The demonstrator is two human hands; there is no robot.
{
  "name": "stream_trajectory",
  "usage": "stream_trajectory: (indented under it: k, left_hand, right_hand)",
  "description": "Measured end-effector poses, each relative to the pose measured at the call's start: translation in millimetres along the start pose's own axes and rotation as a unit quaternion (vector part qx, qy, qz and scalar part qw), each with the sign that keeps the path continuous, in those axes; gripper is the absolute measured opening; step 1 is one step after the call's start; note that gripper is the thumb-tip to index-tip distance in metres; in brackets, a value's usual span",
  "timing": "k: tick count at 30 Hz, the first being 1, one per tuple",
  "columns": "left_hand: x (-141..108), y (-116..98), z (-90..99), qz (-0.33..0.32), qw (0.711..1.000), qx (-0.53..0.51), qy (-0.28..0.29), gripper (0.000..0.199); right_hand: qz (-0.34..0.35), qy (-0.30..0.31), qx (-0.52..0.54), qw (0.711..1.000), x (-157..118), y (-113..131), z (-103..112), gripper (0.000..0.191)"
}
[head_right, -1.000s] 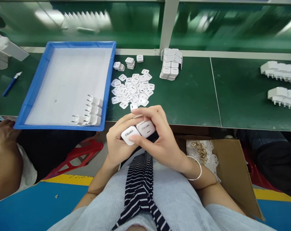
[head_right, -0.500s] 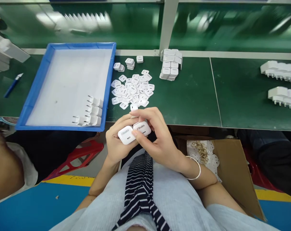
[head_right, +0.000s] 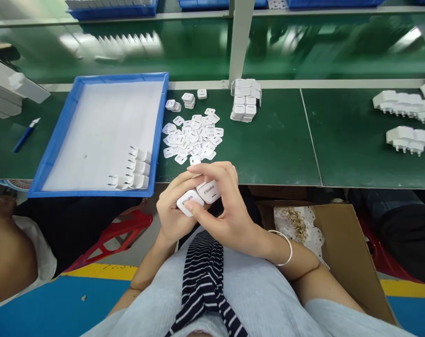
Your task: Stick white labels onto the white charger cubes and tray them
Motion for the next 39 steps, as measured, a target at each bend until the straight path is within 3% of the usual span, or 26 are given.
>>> stream_trajectory:
  k: [5,9,13,15,16,19,21,23,28,31,33,36,37,39]
  left_hand:
    - [0,1,-0.4,-0.007,1.000,-0.001,0.000,0.037]
    - [-4,8,3.0,0.028,0.999,-0.035,-0.029,0.038]
    - [-7,14,8.8,0.069,0.994,-0.079,-0.045,0.049]
    - [-7,15,11.5,0.067,0.993,-0.090,-0.044,0.054]
    - [-7,15,12.6,0.060,0.993,-0.093,-0.043,0.055]
    - [-8,15,13.5,0.020,0.996,-0.079,-0.030,0.056]
    - [-10,16,13.1,0.005,0.999,-0.048,-0.018,0.056]
    - [-12,18,13.2,0.000,1.000,-0.022,-0.008,0.056]
    - [-13,13,16.5,-0.037,0.999,0.024,0.016,0.055]
    - [-9,10,22.0,-0.052,0.996,0.064,0.025,0.054]
    - [-6,10,30.8,-0.044,0.996,0.077,0.016,0.061]
    - [-3,9,56.5,-0.022,0.997,0.079,-0.013,0.081]
    - [-2,9,70.6,-0.015,0.996,0.074,-0.039,0.082]
    - [-3,11,106.4,0.008,0.990,0.059,-0.124,0.066]
  right_hand:
    - [-0.021,-0.021,0.018,0.999,-2,-3,-3,0.045]
    - [-0.024,-0.044,0.038,0.998,-2,-8,-10,0.047]
    - [-0.086,-0.068,0.208,0.972,1,-31,-5,0.050]
    - [-0.184,-0.072,0.312,0.929,2,-53,-4,0.048]
    - [-0.246,-0.045,0.358,0.900,1,-64,-10,0.046]
    - [-0.402,0.123,0.466,0.778,-10,-80,-40,0.039]
    - [-0.444,0.192,0.513,0.709,-18,-80,-52,0.038]
    - [-0.456,0.208,0.544,0.672,-21,-80,-57,0.036]
    - [-0.472,0.233,0.582,0.620,-21,-79,-67,0.036]
    - [-0.473,0.233,0.578,0.623,-17,-81,-75,0.034]
    - [-0.463,0.230,0.555,0.652,-8,-81,-78,0.035]
    - [-0.402,0.237,0.491,0.736,27,-73,-77,0.039]
    - [-0.365,0.241,0.463,0.771,46,-68,-77,0.039]
    - [-0.270,0.240,0.391,0.847,90,-53,-81,0.034]
Point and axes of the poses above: each hand's wrist, its own x-axis towards the middle knuckle, its own z-axis out of the back of the hand, y = z × x, the point moved 7 cm from there along x, towards the middle knuckle, and after that the axes turned 8 degrees about -z, right-handed, at the moved point
